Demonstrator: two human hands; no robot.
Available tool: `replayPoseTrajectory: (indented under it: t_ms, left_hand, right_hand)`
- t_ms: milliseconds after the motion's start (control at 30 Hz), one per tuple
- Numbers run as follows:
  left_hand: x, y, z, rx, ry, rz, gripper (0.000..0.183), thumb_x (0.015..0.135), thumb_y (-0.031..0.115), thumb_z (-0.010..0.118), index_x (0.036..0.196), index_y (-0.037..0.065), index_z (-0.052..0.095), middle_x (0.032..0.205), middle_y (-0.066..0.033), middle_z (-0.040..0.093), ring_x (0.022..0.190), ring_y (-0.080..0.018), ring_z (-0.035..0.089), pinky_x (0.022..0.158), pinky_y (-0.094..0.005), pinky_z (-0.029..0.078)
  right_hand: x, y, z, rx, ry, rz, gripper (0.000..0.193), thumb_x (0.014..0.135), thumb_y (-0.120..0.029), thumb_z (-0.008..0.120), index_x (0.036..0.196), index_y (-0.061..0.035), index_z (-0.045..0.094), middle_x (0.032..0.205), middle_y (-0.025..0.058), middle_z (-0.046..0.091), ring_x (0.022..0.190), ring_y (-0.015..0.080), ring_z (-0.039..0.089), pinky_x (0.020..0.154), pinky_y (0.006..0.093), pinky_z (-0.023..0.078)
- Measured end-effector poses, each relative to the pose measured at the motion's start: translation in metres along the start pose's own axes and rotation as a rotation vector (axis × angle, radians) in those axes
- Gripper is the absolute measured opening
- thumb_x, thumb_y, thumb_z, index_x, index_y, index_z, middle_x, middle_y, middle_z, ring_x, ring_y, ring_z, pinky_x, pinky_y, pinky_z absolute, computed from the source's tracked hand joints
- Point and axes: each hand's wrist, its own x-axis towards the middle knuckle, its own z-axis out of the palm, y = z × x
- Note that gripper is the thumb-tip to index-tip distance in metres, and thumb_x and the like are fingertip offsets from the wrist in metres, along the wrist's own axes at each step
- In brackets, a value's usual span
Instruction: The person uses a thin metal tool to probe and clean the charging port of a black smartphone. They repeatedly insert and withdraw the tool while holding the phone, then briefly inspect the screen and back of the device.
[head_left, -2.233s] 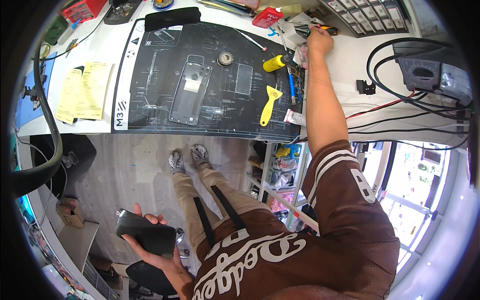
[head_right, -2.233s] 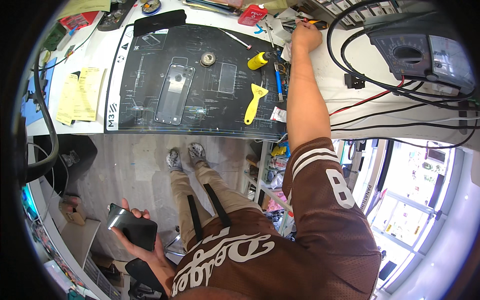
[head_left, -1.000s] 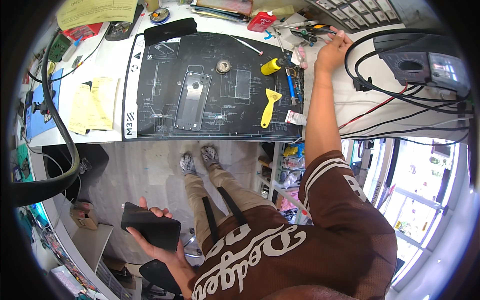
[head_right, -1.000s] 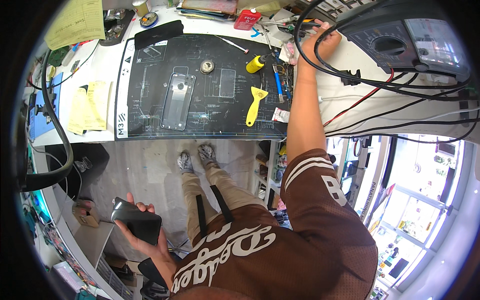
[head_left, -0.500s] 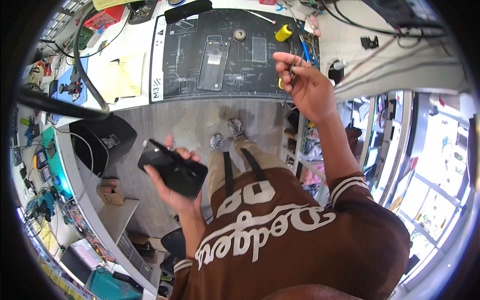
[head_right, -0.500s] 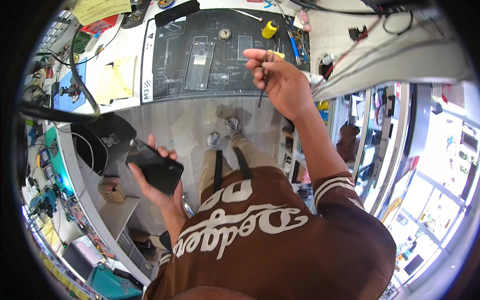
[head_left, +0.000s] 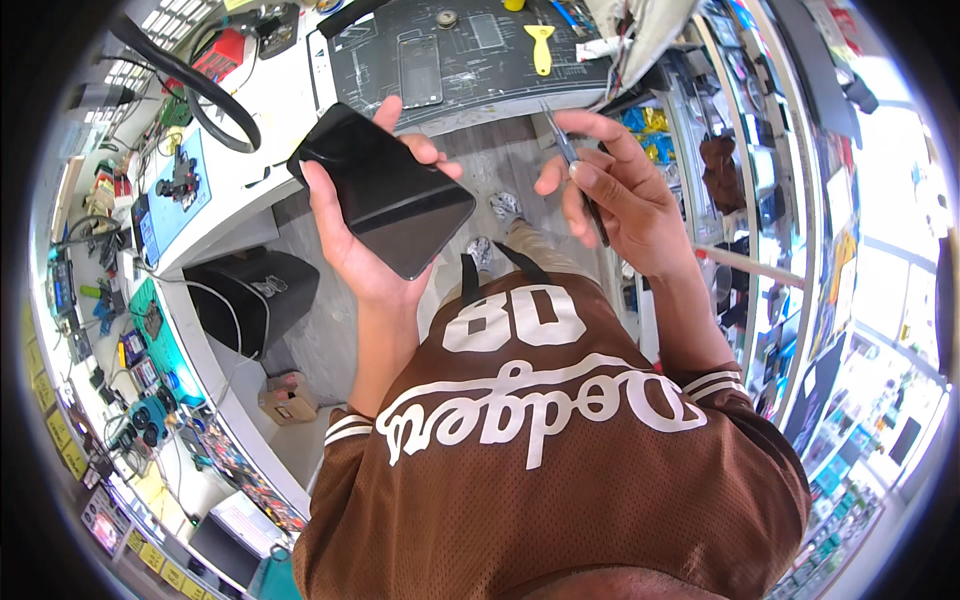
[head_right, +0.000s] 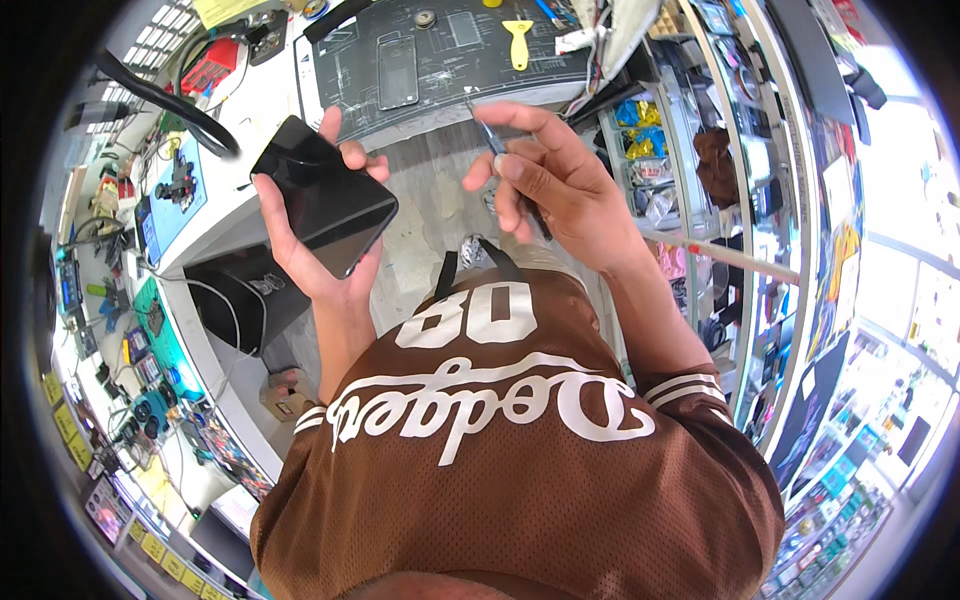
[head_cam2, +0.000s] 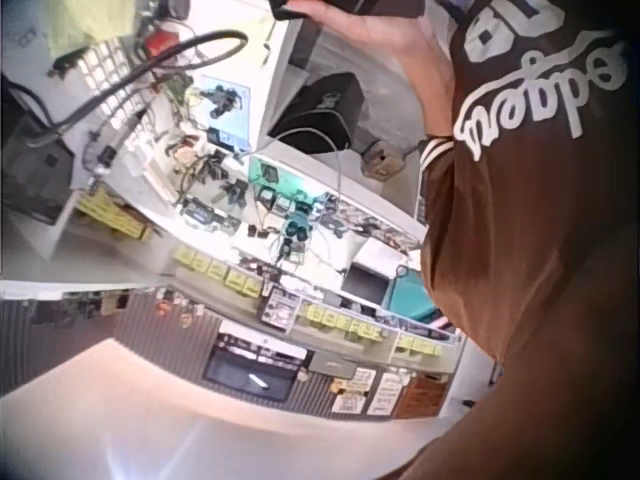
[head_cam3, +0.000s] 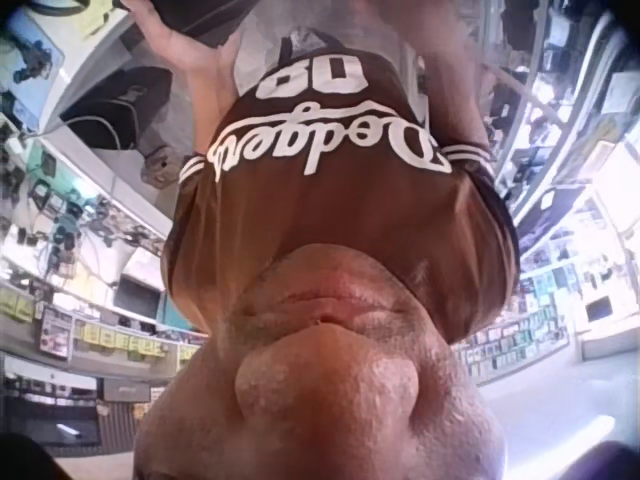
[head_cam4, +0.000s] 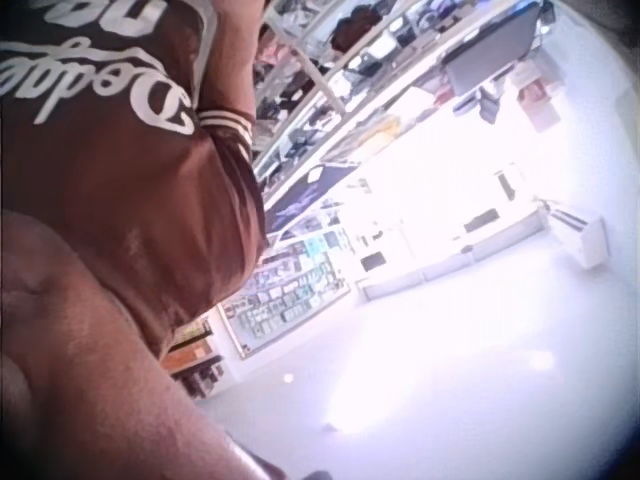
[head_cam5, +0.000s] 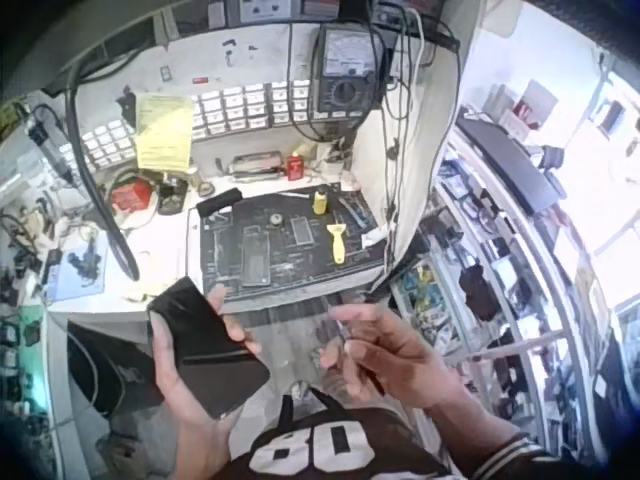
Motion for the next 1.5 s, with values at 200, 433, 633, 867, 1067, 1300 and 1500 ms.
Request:
replayPoseTrajectory:
  t_ms: [200,433,633,867,1067,1300,1500]
  left_hand:
    - [-0.003,-0.001,0.011,-0.128,-0.271,-0.231,0.08,0.108,0.053,0.041,0.153,-0.012,0.032,0.122,-0.017,0.064,0.11,-0.0305,0.065,0.112,-0.0464,0.037]
    - [-0.009,-0.02,0.057,-0.131,-0.321,-0.333,0.066,0.108,0.044,0.044,0.148,-0.009,0.04,0.13,-0.0143,0.064,0.124,-0.0278,0.06,0.114,-0.0466,0.035]
    - [-0.013,-0.068,0.109,-0.164,-0.281,-0.349,0.056,0.107,0.041,0.046,0.139,-0.005,0.05,0.123,-0.0171,0.067,0.118,-0.0309,0.064,0.105,-0.047,0.047]
    - [-0.016,-0.123,0.167,-0.075,-0.153,-0.311,0.05,0.107,0.039,0.045,0.138,0.001,0.052,0.123,-0.0179,0.067,0.119,-0.0318,0.063,0.102,-0.05,0.046]
    - [-0.006,-0.165,0.182,0.069,-0.285,-0.326,0.052,0.108,0.04,0.045,0.136,-0.002,0.053,0.122,-0.0178,0.067,0.116,-0.0307,0.062,0.103,-0.0475,0.045]
    - [0.006,-0.173,0.188,-0.027,-0.292,-0.371,0.055,0.108,0.039,0.047,0.139,-0.006,0.051,0.136,-0.0144,0.062,0.126,-0.0271,0.058,0.113,-0.0483,0.036]
    - [-0.003,-0.191,0.216,0.165,-0.286,-0.235,0.054,0.108,0.042,0.044,0.128,-0.006,0.057,0.117,-0.0168,0.067,0.115,-0.0297,0.061,0.102,-0.0426,0.047]
  right_hand:
    - [-0.056,-0.001,0.004,0.62,-0.218,-0.098,0.056,0.102,-0.011,0.038,0.152,0.0126,0.031,0.134,0.0359,0.059,0.119,0.0414,0.067,0.103,0.0443,0.053]
    - [-0.106,-0.035,0.011,0.026,-0.028,-0.23,0.064,0.108,-0.037,0.047,0.146,0.0145,0.041,0.108,0.026,0.069,0.1,0.0311,0.071,0.09,0.0388,0.056]
    - [-0.122,-0.056,-0.007,-0.307,0.094,-0.49,0.061,0.111,-0.041,0.045,0.138,0.013,0.053,0.09,0.0171,0.069,0.082,0.0216,0.069,0.075,0.0336,0.055]
    - [-0.14,-0.071,-0.049,-0.167,0.147,-0.687,0.046,0.107,-0.027,0.057,0.134,0.0103,0.056,0.112,0.0263,0.073,0.099,0.0298,0.075,0.084,0.0362,0.061]
    - [-0.143,-0.078,-0.083,-0.24,0.287,-0.894,0.031,0.107,-0.015,0.059,0.123,0.0103,0.063,0.113,0.0238,0.074,0.097,0.0289,0.075,0.084,0.0357,0.061]
    - [-0.15,-0.091,-0.104,-0.278,0.386,-0.945,0.02,0.102,-0.005,0.063,0.115,0.0104,0.066,0.104,0.0199,0.074,0.089,0.0222,0.071,0.078,0.0315,0.056]
    - [-0.15,-0.093,-0.108,-0.293,0.349,-0.996,0.025,0.105,-0.005,0.06,0.122,0.0125,0.062,0.114,0.0233,0.073,0.101,0.0278,0.074,0.092,0.0357,0.06]
